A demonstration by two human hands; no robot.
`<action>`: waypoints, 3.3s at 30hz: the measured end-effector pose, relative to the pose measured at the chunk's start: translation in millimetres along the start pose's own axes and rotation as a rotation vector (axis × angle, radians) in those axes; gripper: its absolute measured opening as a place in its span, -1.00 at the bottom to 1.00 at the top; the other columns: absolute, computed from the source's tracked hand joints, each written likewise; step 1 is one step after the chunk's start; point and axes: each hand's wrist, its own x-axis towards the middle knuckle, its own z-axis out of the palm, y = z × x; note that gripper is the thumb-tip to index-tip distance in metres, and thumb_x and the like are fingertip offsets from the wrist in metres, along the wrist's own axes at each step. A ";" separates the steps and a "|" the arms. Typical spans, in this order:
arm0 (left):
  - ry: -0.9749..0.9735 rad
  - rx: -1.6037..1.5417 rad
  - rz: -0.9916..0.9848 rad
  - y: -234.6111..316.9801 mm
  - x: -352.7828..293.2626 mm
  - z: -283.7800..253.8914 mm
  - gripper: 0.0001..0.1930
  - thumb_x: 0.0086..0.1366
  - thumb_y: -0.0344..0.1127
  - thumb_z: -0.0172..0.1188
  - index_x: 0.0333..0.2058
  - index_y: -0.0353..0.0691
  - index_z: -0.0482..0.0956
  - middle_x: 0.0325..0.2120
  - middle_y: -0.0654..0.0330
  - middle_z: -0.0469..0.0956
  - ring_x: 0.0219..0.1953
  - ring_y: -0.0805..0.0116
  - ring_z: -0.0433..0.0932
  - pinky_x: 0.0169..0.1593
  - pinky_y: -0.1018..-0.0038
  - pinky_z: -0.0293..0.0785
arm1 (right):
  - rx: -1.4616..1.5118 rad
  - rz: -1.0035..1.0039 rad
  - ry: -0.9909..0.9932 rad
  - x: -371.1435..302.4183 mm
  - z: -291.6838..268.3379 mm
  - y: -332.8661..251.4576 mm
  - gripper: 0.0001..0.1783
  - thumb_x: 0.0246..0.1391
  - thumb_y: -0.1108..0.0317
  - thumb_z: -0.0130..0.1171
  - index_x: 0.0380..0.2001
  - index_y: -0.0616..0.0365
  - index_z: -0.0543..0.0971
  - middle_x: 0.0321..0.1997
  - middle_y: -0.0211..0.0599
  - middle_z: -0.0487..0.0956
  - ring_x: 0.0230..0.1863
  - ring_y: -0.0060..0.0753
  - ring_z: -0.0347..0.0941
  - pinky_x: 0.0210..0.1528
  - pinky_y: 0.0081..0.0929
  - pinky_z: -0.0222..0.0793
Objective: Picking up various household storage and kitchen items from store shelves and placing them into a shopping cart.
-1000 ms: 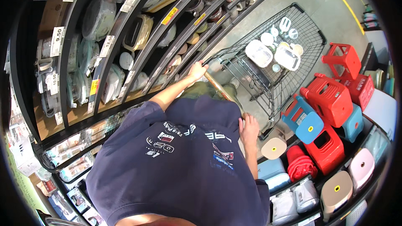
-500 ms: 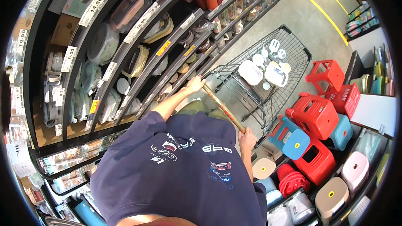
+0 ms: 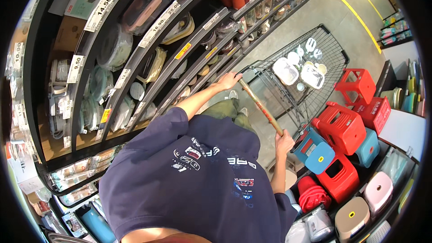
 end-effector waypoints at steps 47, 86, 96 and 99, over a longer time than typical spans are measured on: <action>0.857 -1.765 -0.224 -293.8 -50.9 -46.2 -0.74 0.34 -0.32 -0.05 -0.11 -0.39 0.37 -0.11 -0.05 0.45 -0.09 0.12 0.50 -0.01 0.29 0.53 | -0.116 -0.108 0.108 38.6 19.2 21.8 -0.83 -0.22 0.27 0.27 -0.56 0.03 0.48 -0.62 -0.26 0.48 -0.62 -0.08 0.42 -0.61 -0.24 0.28; 0.357 -1.486 -0.447 -90.9 -168.7 -9.2 -0.70 0.36 -0.30 -0.04 -0.01 -0.33 0.37 -0.02 0.16 0.43 0.02 0.35 0.42 0.18 0.28 0.33 | -0.003 -0.130 -0.430 74.1 -8.8 14.4 -0.74 -0.14 0.25 0.21 -0.47 0.22 0.46 -0.53 0.09 0.50 -0.43 0.17 0.46 -0.37 -0.06 0.37; 0.715 -1.331 -0.418 -187.5 -254.2 98.1 -0.72 0.32 -0.27 0.04 -0.06 -0.29 0.42 -0.04 0.19 0.46 0.00 0.34 0.44 0.10 0.31 0.37 | 0.032 -0.180 -0.336 74.0 -1.7 -2.0 -0.74 -0.11 0.29 0.21 -0.56 0.24 0.40 -0.58 0.08 0.47 -0.45 0.19 0.43 -0.44 -0.05 0.33; 0.737 -1.404 -0.395 -201.4 -251.6 132.4 -0.72 0.31 -0.26 0.06 -0.07 -0.28 0.44 -0.05 0.24 0.47 -0.03 0.38 0.46 0.07 0.36 0.40 | 0.053 -0.199 -0.303 68.1 0.1 0.4 -0.75 -0.11 0.30 0.21 -0.54 0.25 0.41 -0.59 0.09 0.47 -0.46 0.19 0.43 -0.44 -0.04 0.32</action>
